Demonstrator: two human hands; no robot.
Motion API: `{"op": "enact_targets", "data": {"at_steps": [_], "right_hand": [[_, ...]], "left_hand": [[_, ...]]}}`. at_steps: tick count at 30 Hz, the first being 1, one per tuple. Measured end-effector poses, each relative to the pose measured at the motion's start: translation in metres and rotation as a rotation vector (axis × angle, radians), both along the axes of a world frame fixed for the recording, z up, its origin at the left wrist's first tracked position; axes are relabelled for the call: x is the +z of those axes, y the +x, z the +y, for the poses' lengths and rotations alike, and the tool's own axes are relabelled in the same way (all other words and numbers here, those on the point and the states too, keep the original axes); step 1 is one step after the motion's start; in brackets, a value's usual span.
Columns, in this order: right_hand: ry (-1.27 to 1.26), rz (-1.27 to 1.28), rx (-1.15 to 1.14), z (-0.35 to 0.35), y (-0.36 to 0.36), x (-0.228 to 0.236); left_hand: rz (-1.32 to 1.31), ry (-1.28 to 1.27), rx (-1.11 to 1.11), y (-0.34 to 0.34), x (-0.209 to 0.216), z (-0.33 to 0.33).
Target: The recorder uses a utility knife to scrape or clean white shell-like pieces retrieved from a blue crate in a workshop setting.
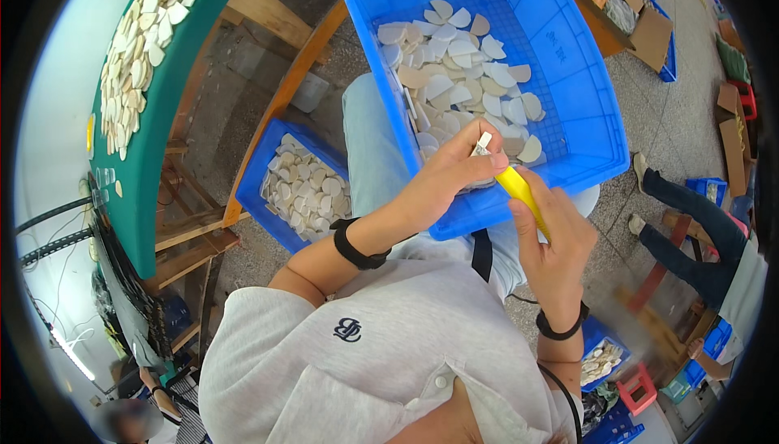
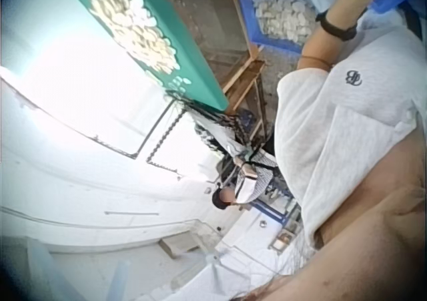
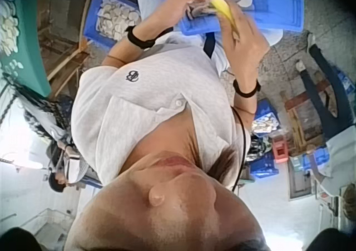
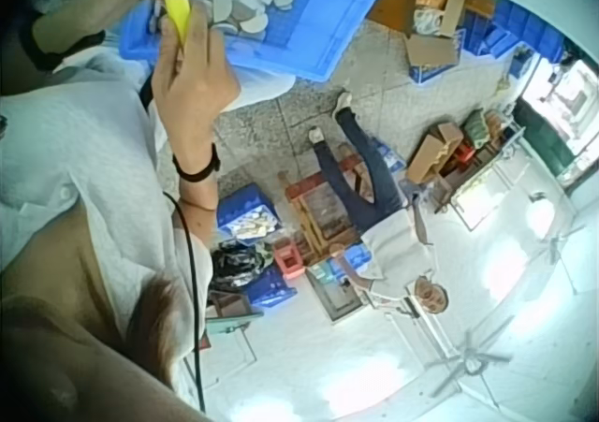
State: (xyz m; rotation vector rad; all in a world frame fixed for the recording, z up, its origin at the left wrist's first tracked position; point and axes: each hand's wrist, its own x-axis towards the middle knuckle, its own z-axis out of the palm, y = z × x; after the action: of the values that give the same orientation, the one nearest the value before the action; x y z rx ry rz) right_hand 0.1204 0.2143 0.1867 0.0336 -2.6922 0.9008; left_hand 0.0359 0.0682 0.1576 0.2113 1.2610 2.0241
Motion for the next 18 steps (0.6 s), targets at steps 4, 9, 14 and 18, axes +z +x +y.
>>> {"op": "enact_targets", "data": {"at_steps": [4,9,14,18], "right_hand": [[0.036,-0.011,0.019,0.0028,0.0009,0.0011],[0.011,-0.013,0.027,0.0036,0.0008,0.0012],[0.012,0.002,0.032,0.0044,0.0002,-0.0001],[0.060,-0.005,0.025,0.0045,0.0001,0.0023]], "left_hand": [[0.030,-0.009,-0.002,0.0017,0.0004,-0.0008],[0.128,-0.071,0.019,0.0028,0.0028,-0.0019],[0.199,-0.111,0.011,0.0027,0.0016,-0.0030],[0.320,-0.219,0.017,0.0031,-0.0038,-0.0044]]}}
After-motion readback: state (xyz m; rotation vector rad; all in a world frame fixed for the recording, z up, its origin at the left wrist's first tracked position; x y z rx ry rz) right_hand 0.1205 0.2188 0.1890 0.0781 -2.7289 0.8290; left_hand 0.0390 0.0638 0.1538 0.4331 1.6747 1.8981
